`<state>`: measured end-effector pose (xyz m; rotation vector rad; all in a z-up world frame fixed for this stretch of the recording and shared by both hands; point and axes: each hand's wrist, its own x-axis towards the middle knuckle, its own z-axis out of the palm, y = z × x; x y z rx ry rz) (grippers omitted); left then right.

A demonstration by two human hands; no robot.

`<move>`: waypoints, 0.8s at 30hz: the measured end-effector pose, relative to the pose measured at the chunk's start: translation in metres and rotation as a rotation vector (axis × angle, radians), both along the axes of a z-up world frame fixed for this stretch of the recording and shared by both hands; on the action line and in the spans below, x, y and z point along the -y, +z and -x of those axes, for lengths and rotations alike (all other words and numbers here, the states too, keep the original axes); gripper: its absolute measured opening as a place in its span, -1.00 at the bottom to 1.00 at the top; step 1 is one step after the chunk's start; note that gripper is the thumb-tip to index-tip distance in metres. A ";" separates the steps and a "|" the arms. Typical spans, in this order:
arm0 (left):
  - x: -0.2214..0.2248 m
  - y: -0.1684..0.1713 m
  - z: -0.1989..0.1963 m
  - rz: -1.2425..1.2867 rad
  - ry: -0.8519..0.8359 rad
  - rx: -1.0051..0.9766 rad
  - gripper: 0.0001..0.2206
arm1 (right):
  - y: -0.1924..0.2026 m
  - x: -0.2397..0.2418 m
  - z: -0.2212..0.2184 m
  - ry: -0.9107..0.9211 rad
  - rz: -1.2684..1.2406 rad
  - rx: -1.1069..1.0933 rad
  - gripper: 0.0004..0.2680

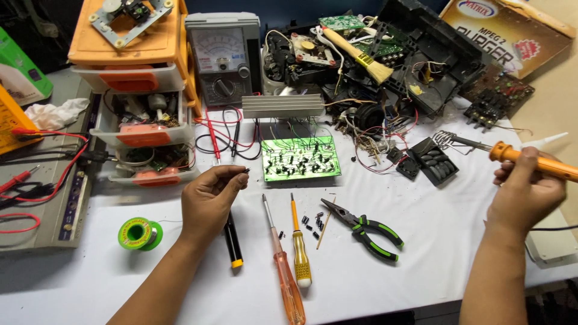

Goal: Soldering electronic components onto a printed circuit board at a repair bench.

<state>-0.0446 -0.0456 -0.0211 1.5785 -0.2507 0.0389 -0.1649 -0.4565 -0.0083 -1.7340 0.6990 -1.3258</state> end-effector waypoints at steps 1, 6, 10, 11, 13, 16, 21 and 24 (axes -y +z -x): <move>0.000 0.001 0.001 -0.005 0.005 -0.002 -0.88 | -0.003 0.004 0.003 0.005 -0.005 -0.002 -0.86; 0.001 0.010 0.005 -0.011 -0.015 0.088 -0.91 | -0.038 0.055 0.017 -0.115 0.134 -0.146 -0.72; 0.004 0.014 0.007 0.028 -0.006 0.180 -0.93 | -0.047 0.109 0.015 0.095 0.166 -0.192 -0.81; 0.005 0.016 0.008 0.049 -0.037 0.197 -0.93 | -0.046 0.107 0.013 0.167 0.055 -0.004 -0.92; 0.007 0.022 0.008 0.071 -0.069 0.214 -0.93 | -0.029 0.082 0.004 0.235 -0.056 0.185 -0.90; 0.014 0.026 0.003 0.077 -0.118 0.166 -0.92 | 0.011 0.011 -0.020 0.295 -0.142 0.220 -0.90; 0.029 0.023 -0.018 0.126 -0.133 0.163 -0.91 | 0.038 -0.086 -0.057 0.568 0.007 0.334 -0.82; 0.037 0.020 -0.025 0.122 -0.123 0.132 -0.92 | 0.034 -0.119 -0.069 0.690 -0.044 0.309 -0.88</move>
